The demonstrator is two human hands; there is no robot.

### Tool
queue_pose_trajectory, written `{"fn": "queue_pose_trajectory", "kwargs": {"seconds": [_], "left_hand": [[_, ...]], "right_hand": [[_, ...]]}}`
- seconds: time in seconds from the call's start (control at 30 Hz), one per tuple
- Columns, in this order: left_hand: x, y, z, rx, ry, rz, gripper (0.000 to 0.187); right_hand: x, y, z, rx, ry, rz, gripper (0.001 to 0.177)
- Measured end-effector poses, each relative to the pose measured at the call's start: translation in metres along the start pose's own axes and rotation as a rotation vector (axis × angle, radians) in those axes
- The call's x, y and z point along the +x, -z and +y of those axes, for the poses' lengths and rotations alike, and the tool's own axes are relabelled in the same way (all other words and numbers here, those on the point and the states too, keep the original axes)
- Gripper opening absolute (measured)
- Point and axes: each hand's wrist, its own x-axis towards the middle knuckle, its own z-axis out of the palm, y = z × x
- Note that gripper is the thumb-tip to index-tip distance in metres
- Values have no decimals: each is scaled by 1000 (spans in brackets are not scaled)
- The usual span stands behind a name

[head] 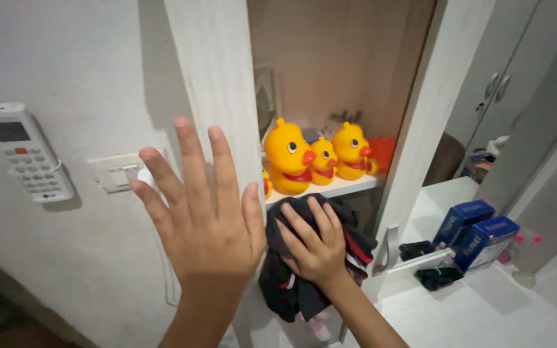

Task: The person sprays a cleaning solution onto a glass cabinet door and wipes it with a dark cloth. They then wipe the white cabinet frame and the interior shelf containing yellow rubber ducks. The person repeats the spray and wipe cycle on the glass door and the white surface below.

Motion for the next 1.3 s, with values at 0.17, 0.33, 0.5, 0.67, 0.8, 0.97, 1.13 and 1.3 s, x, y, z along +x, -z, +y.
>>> {"fn": "queue_pose_trajectory", "kwargs": {"seconds": [0.17,0.33,0.5,0.67,0.8,0.97,1.13,1.3], "left_hand": [[6,-7,-5,-6,22,-33,75],[10,5,-26,-52,58,12,76],[-12,13,-50,29,64,22,77],[-27,5,-55,53,51,-25,78],[-33,4,-49,56,27,-28,72],[-20,5,-40,32,26,-1,70],[-32,0,-43,5,49,-40,73],[-47,-8,-48,-18,31,-36,74]], "right_hand": [[86,-1,24,223,-221,150,48],[212,-10,26,206,-229,231,58],[163,-12,-19,121,-162,143,64],[44,-21,-65,115,-116,55,54],[25,-30,-80,65,-195,52,43],[118,-31,-57,11,-298,72,44],[182,-25,-56,-35,-271,174,48],[125,-20,-77,-88,-213,121,29]]}}
